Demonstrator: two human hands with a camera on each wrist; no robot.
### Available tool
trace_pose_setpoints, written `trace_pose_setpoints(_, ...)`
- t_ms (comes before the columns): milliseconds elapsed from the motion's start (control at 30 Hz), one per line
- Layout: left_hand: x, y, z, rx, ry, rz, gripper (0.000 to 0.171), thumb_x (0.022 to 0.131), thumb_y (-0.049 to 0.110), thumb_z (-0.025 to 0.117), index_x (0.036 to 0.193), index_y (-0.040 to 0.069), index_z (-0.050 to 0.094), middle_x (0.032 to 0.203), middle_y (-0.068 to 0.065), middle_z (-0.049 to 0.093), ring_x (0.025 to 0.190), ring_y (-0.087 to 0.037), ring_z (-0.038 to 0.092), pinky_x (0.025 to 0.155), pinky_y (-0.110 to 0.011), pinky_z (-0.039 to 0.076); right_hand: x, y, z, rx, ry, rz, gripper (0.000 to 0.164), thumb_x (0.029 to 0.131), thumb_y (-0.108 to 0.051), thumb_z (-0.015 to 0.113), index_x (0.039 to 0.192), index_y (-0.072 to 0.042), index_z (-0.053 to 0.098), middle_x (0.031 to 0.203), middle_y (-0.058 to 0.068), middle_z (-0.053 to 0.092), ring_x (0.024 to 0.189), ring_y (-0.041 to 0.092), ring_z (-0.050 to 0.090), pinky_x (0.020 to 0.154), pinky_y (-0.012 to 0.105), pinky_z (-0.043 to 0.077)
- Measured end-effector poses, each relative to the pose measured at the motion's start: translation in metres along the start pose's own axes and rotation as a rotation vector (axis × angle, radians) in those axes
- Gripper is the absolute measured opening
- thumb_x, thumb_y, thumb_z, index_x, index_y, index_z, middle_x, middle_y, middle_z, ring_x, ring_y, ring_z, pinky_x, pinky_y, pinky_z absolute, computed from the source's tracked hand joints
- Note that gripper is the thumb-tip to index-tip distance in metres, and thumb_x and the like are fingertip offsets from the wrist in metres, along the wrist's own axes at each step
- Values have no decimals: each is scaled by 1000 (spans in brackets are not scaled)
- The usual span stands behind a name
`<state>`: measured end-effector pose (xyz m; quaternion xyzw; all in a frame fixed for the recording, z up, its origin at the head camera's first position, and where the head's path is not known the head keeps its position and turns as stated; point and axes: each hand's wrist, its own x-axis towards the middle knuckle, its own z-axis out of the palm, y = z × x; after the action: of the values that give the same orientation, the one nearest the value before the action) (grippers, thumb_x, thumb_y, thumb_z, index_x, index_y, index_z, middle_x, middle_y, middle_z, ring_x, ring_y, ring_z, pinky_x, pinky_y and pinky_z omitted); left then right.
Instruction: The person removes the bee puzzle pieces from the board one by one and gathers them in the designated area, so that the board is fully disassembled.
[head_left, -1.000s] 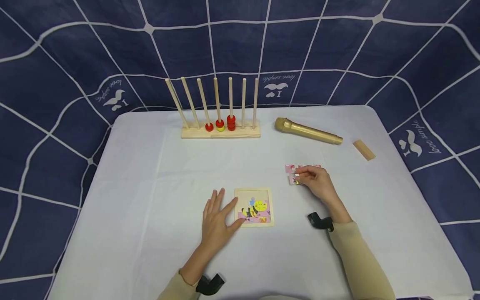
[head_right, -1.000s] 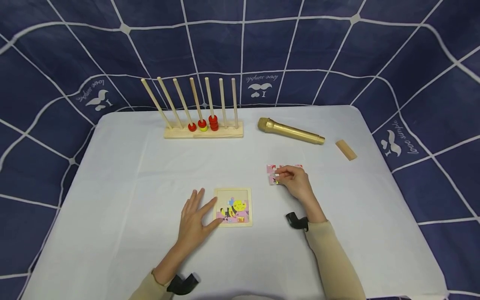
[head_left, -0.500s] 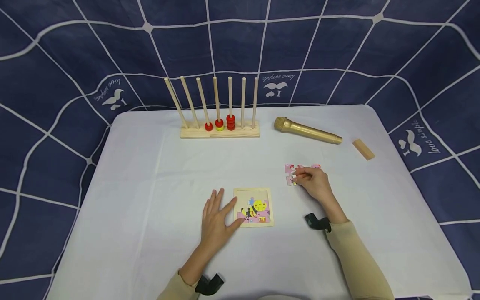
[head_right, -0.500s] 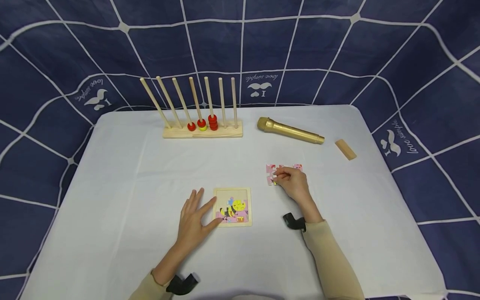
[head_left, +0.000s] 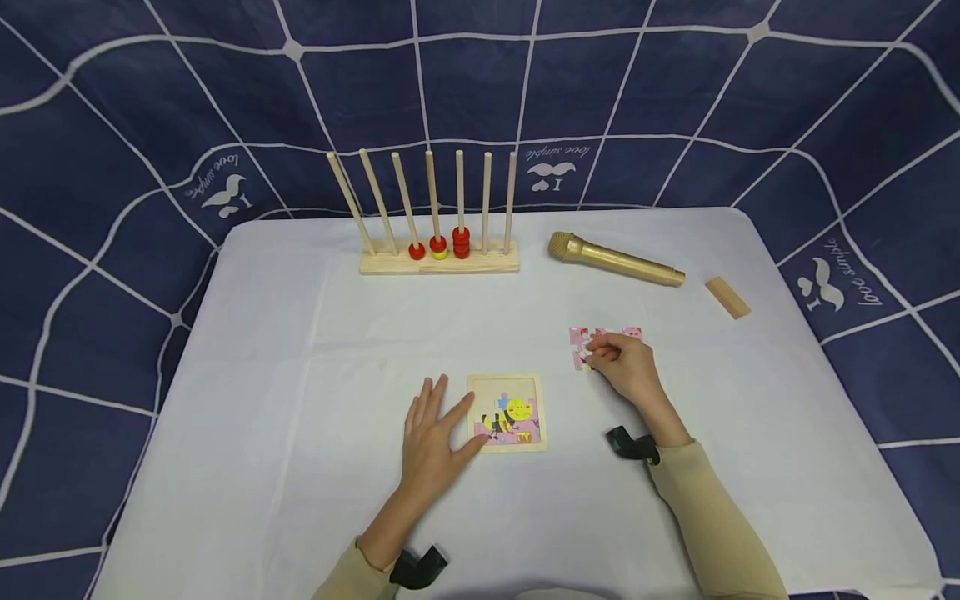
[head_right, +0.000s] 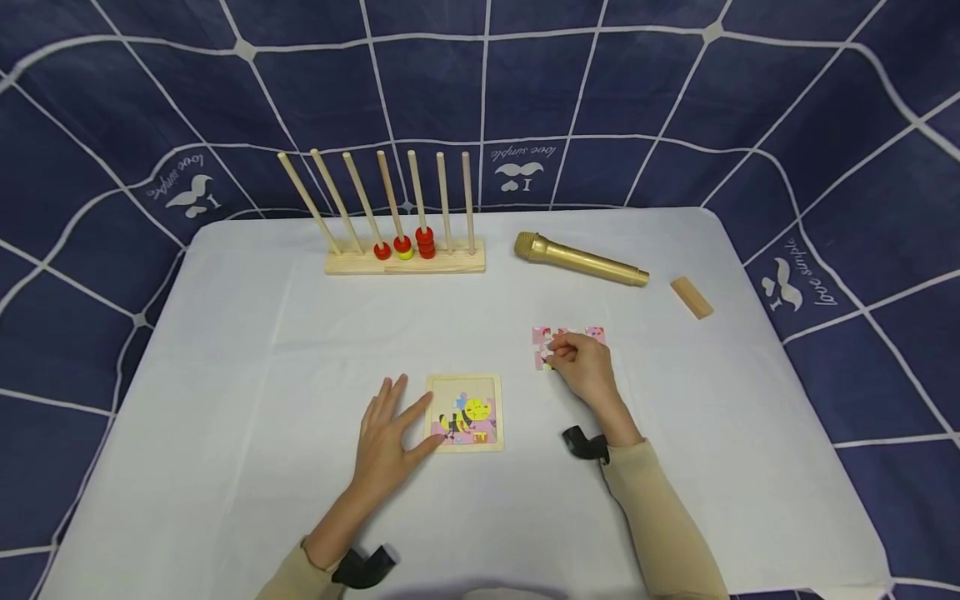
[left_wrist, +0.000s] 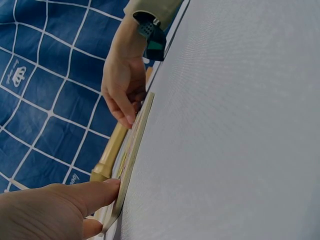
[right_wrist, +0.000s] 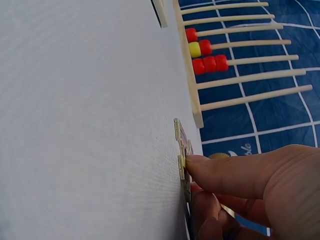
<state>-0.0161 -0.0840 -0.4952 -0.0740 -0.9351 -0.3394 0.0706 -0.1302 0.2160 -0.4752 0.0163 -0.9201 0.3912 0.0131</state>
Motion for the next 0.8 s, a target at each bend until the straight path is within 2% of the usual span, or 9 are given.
trace_pose_setpoints(267, 0, 1, -1, -8, 4, 0, 62, 73, 28, 86, 128, 8, 65, 154, -24, 34, 147, -44, 19, 114, -61, 17, -1, -5, -1, 3, 20, -16, 10, 80, -3, 76, 88, 0, 73, 75, 11, 69, 61, 3, 53, 57, 14, 42)
trace_pose_setpoints(433, 1, 1, -2, -11, 0, -3, 61, 73, 27, 85, 128, 8, 65, 154, -24, 34, 147, -44, 19, 114, -61, 17, -7, -19, 0, 36, 50, -62, 10, 81, -3, 76, 90, -1, 73, 76, 10, 68, 64, 7, 53, 58, 14, 41)
trace_pose_setpoints(533, 1, 2, -2, -11, 1, -4, 61, 73, 27, 86, 128, 8, 65, 154, -24, 34, 147, -44, 19, 114, -61, 17, -14, -33, 5, 97, 12, -120, 14, 81, -2, 76, 94, -1, 73, 78, 9, 66, 66, 10, 51, 59, 16, 40)
trace_pose_setpoints(633, 1, 3, -2, -10, 1, -4, 62, 73, 28, 86, 128, 8, 65, 154, -24, 34, 147, -44, 20, 114, -61, 17, -22, -46, 15, 133, -62, -168, 20, 81, -5, 78, 100, -2, 72, 83, 8, 66, 69, 11, 51, 60, 18, 40)
trace_pose_setpoints(800, 1, 3, -3, 3, -10, -5, 62, 74, 29, 85, 128, 8, 65, 154, -24, 34, 147, -44, 20, 115, -60, 17, -38, -66, 35, 131, -177, -251, 30, 79, -10, 81, 106, -3, 71, 93, 8, 67, 73, 15, 55, 61, 20, 44)
